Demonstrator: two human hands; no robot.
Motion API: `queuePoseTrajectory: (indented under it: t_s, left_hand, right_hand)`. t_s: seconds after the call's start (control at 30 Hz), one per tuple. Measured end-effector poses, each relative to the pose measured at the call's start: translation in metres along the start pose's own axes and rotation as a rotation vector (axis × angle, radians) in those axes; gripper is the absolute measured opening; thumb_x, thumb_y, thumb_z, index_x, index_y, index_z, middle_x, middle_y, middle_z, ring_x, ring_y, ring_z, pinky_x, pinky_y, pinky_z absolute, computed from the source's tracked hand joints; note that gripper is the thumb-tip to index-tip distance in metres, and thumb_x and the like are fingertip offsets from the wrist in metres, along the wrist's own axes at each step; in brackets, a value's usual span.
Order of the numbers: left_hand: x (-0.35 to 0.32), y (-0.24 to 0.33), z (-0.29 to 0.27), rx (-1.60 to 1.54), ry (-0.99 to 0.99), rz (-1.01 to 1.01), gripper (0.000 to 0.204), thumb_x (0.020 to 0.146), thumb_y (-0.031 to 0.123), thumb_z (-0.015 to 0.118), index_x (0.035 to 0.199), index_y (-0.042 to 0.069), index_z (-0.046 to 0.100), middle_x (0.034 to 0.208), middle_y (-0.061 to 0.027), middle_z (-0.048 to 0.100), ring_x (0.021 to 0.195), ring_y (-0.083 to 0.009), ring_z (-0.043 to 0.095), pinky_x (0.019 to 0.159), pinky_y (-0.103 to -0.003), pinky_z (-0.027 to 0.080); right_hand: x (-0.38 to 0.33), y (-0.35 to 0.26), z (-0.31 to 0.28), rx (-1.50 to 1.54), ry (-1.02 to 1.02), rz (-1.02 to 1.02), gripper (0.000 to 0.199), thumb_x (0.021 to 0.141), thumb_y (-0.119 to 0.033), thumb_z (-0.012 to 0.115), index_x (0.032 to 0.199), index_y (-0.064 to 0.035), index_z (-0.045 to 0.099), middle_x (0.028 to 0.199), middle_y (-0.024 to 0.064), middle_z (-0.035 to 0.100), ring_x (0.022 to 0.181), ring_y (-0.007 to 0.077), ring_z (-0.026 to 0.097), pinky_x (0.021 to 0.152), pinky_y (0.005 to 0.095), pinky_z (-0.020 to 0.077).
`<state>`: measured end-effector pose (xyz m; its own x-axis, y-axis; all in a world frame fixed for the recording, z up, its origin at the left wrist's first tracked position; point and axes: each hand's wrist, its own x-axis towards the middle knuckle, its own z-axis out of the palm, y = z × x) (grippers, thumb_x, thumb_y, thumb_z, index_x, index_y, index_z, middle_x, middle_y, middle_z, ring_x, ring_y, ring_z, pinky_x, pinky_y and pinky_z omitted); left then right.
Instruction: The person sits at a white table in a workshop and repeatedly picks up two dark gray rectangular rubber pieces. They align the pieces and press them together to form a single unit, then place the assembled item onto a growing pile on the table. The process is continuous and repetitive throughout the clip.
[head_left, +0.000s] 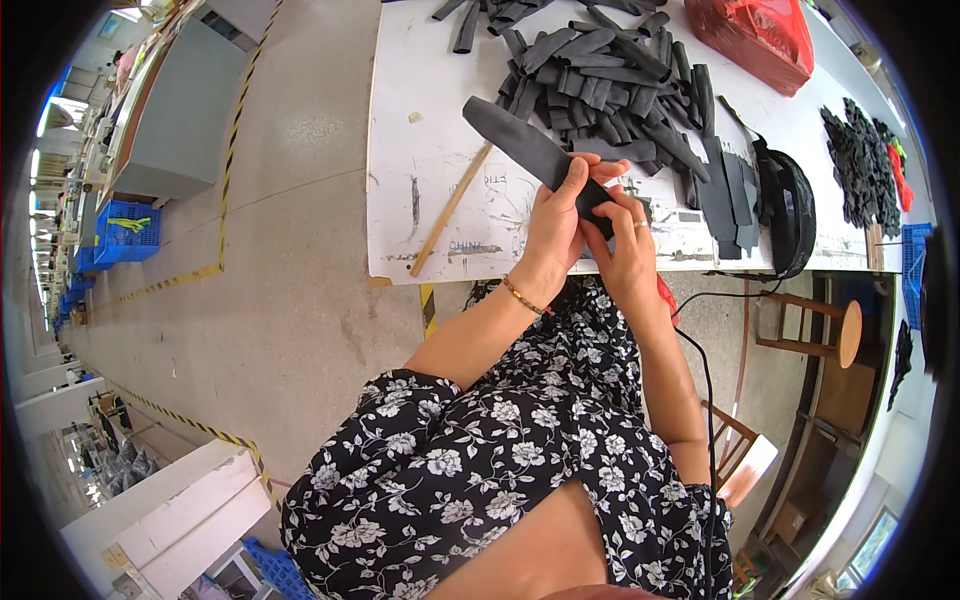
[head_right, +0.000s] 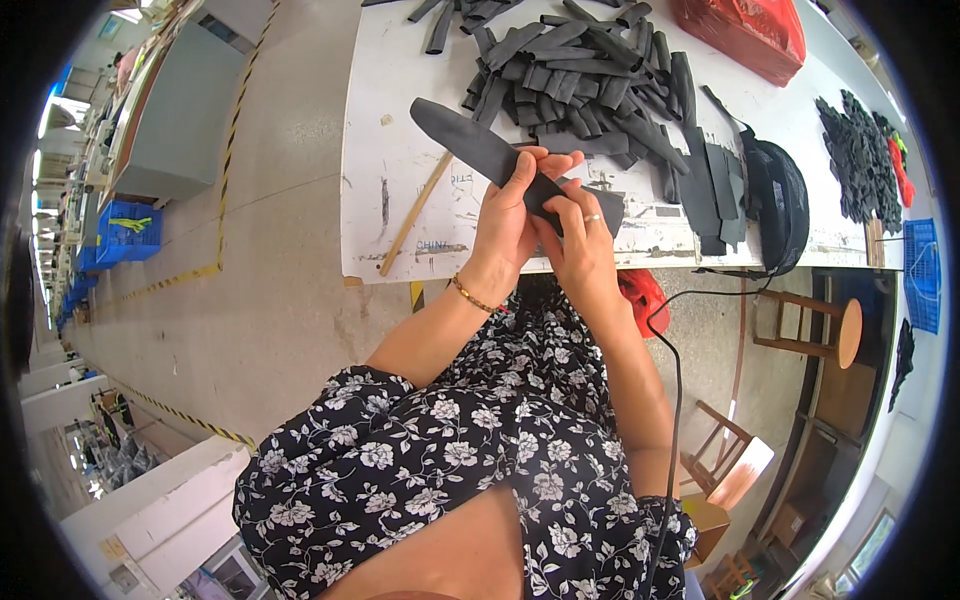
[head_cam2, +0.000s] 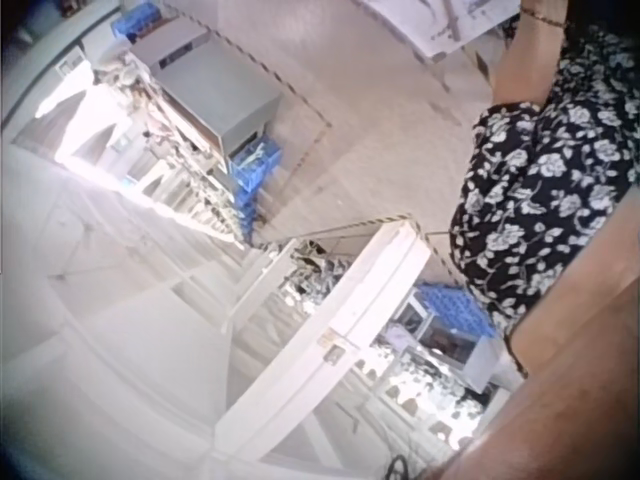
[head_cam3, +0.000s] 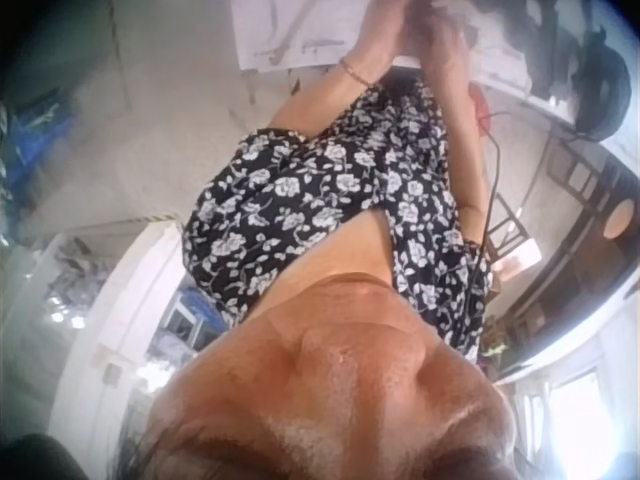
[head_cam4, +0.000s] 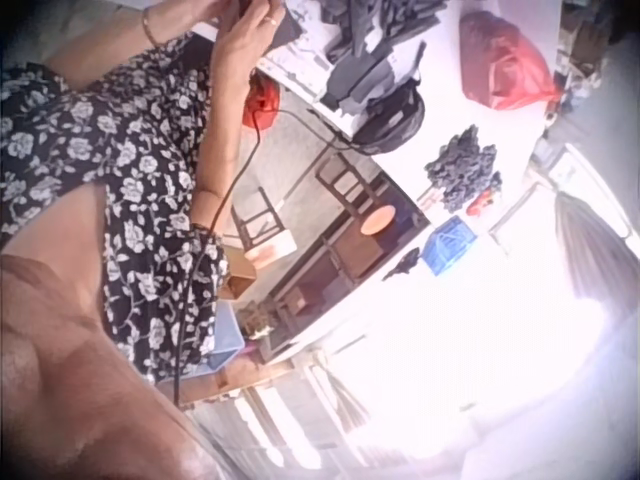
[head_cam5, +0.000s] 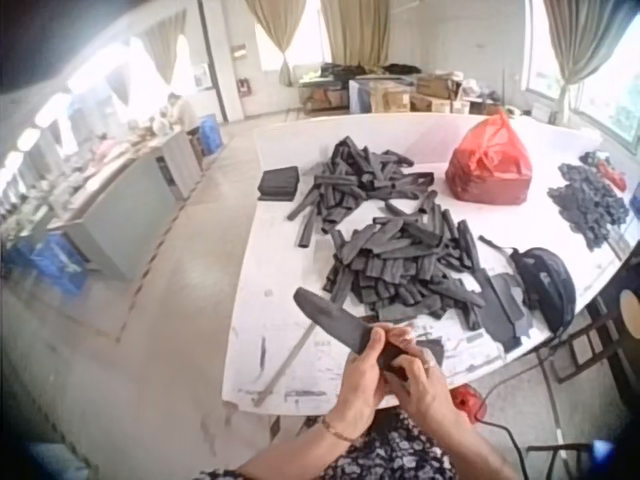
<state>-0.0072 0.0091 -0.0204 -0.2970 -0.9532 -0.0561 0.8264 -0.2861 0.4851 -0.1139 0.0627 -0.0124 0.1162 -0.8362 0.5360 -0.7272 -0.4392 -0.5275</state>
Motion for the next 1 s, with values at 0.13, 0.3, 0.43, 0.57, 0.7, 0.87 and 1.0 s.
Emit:
queuePoseTrajectory:
  t_s: [0.13, 0.3, 0.43, 0.57, 0.7, 0.87, 1.0]
  left_hand:
    - [-0.001, 0.005, -0.005, 0.047, 0.051, -0.023, 0.025, 0.099, 0.028, 0.054, 0.111, 0.005, 0.055, 0.104, -0.0142, 0.069, 0.112, -0.0301, 0.061, 0.095, -0.042, 0.05]
    - [0.001, 0.011, -0.004, -0.034, 0.07, -0.055, 0.027, 0.1, 0.027, 0.053, 0.114, 0.004, 0.055, 0.104, -0.0145, 0.069, 0.11, -0.0294, 0.063, 0.094, -0.043, 0.05]
    - [0.012, 0.017, -0.009, -0.026, 0.016, 0.01, 0.028, 0.1, 0.027, 0.053, 0.113, 0.002, 0.056, 0.1, -0.0142, 0.069, 0.106, -0.0308, 0.064, 0.096, -0.043, 0.049]
    - [0.0, 0.001, 0.003, -0.103, 0.037, 0.012, 0.03, 0.099, 0.027, 0.055, 0.111, 0.0, 0.057, 0.095, -0.0134, 0.07, 0.105, -0.0326, 0.065, 0.099, -0.044, 0.048]
    - [0.001, 0.007, 0.0, -0.057, 0.053, 0.011, 0.031, 0.1, 0.029, 0.054, 0.111, 0.001, 0.056, 0.098, -0.013, 0.069, 0.108, -0.0326, 0.064, 0.101, -0.043, 0.047]
    - [0.004, 0.011, -0.003, -0.08, 0.058, 0.027, 0.03, 0.1, 0.028, 0.054, 0.113, 0.001, 0.056, 0.104, -0.0138, 0.068, 0.111, -0.0318, 0.062, 0.101, -0.042, 0.047]
    - [0.01, 0.024, 0.002, -0.084, 0.096, 0.092, 0.029, 0.101, 0.027, 0.053, 0.114, 0.001, 0.056, 0.103, -0.0134, 0.067, 0.107, -0.0304, 0.063, 0.099, -0.042, 0.048]
  right_hand:
    - [0.009, -0.005, -0.006, 0.016, -0.081, 0.011, 0.036, 0.078, 0.001, 0.072, 0.107, -0.0005, 0.051, 0.108, 0.0211, 0.056, 0.094, 0.0402, 0.059, 0.076, 0.0455, 0.0509]
    - [0.003, 0.0, -0.015, -0.075, -0.167, 0.008, 0.033, 0.079, 0.0, 0.072, 0.104, -0.0002, 0.05, 0.106, 0.0218, 0.057, 0.088, 0.0392, 0.061, 0.072, 0.0439, 0.052]
    - [-0.001, 0.004, -0.027, -0.058, -0.173, -0.039, 0.029, 0.08, 0.0, 0.071, 0.102, 0.0009, 0.051, 0.103, 0.0214, 0.059, 0.085, 0.0378, 0.062, 0.071, 0.0433, 0.0524]
    - [0.013, 0.009, -0.013, -0.05, -0.1, -0.168, 0.027, 0.082, 0.0, 0.069, 0.103, 0.0011, 0.052, 0.102, 0.0207, 0.06, 0.081, 0.037, 0.062, 0.068, 0.0431, 0.0524]
    - [0.012, 0.003, -0.009, 0.046, -0.164, 0.036, 0.025, 0.082, 0.001, 0.068, 0.103, -0.0004, 0.054, 0.103, 0.0195, 0.06, 0.079, 0.0361, 0.062, 0.066, 0.0421, 0.0515]
    - [0.011, 0.005, -0.007, 0.066, -0.089, -0.015, 0.018, 0.083, 0.001, 0.068, 0.098, -0.0017, 0.057, 0.099, 0.0159, 0.061, 0.078, 0.0347, 0.063, 0.065, 0.0407, 0.0512]
    - [0.011, 0.005, -0.011, 0.09, -0.048, -0.043, 0.012, 0.085, 0.002, 0.066, 0.094, -0.0002, 0.058, 0.096, 0.0144, 0.062, 0.077, 0.0332, 0.063, 0.064, 0.0394, 0.0514]
